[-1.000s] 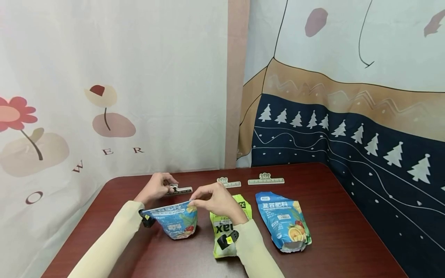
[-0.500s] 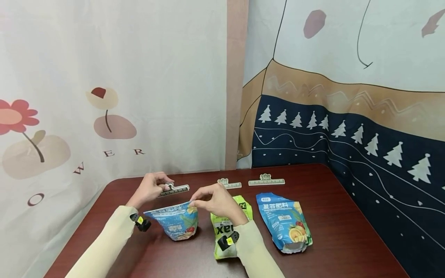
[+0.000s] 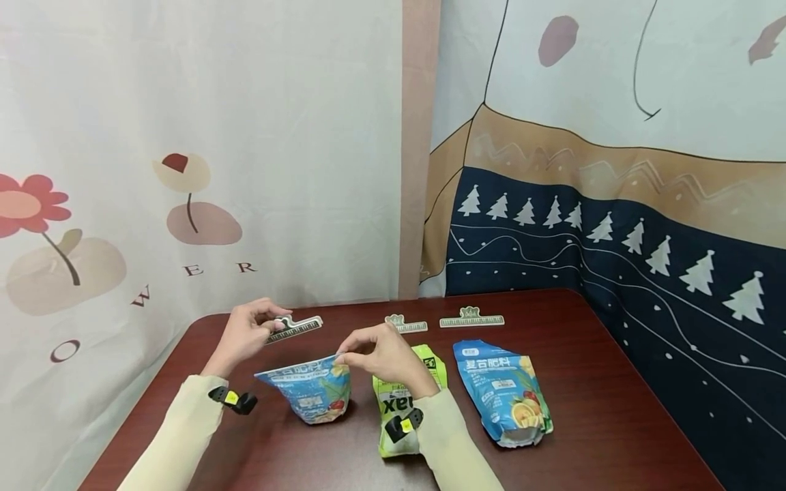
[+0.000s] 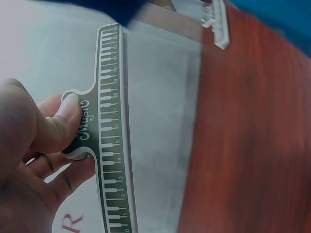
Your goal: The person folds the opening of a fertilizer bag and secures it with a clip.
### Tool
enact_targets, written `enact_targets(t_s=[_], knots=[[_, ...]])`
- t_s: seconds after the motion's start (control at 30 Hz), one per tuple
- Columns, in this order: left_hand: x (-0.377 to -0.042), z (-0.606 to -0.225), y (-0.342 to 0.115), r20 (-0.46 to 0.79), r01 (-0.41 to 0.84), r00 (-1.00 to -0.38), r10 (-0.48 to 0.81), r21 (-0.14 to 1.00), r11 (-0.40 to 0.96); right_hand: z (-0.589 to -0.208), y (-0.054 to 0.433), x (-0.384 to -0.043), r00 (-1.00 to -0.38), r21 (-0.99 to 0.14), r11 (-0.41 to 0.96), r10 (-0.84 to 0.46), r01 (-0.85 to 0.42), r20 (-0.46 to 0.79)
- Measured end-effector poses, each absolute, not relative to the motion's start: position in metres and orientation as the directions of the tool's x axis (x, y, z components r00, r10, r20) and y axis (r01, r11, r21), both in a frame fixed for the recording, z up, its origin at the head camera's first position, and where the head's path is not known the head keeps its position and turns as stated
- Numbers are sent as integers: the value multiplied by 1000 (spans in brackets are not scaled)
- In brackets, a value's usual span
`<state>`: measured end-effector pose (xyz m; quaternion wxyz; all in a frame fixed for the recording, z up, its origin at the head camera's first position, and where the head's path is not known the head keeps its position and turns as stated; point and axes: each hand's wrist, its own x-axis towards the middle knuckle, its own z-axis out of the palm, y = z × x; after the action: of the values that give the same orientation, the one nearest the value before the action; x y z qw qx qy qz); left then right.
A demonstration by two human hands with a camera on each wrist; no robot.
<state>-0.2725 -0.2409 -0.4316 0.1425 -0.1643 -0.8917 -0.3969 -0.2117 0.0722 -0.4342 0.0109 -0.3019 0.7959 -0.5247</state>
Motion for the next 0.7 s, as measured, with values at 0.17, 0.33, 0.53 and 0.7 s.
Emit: enact_targets(t_s=[0.17, 0.33, 0.53, 0.7], knots=[[-262, -422, -239, 411, 401, -901, 138, 669, 625, -433, 73, -212, -817, -839, 270, -492, -472, 301], [-251, -415, -237, 458, 414, -884, 95, 671, 616, -434, 73, -212, -818, -843, 269, -494, -467, 295], [-237, -408, -235, 534, 461, -843, 66, 653, 601, -433, 72, -212, -811, -836, 266, -498, -480, 307], [-224, -403, -228, 572, 488, -819, 51, 647, 586, -433, 73, -212, -805, -836, 252, -500, -488, 319]])
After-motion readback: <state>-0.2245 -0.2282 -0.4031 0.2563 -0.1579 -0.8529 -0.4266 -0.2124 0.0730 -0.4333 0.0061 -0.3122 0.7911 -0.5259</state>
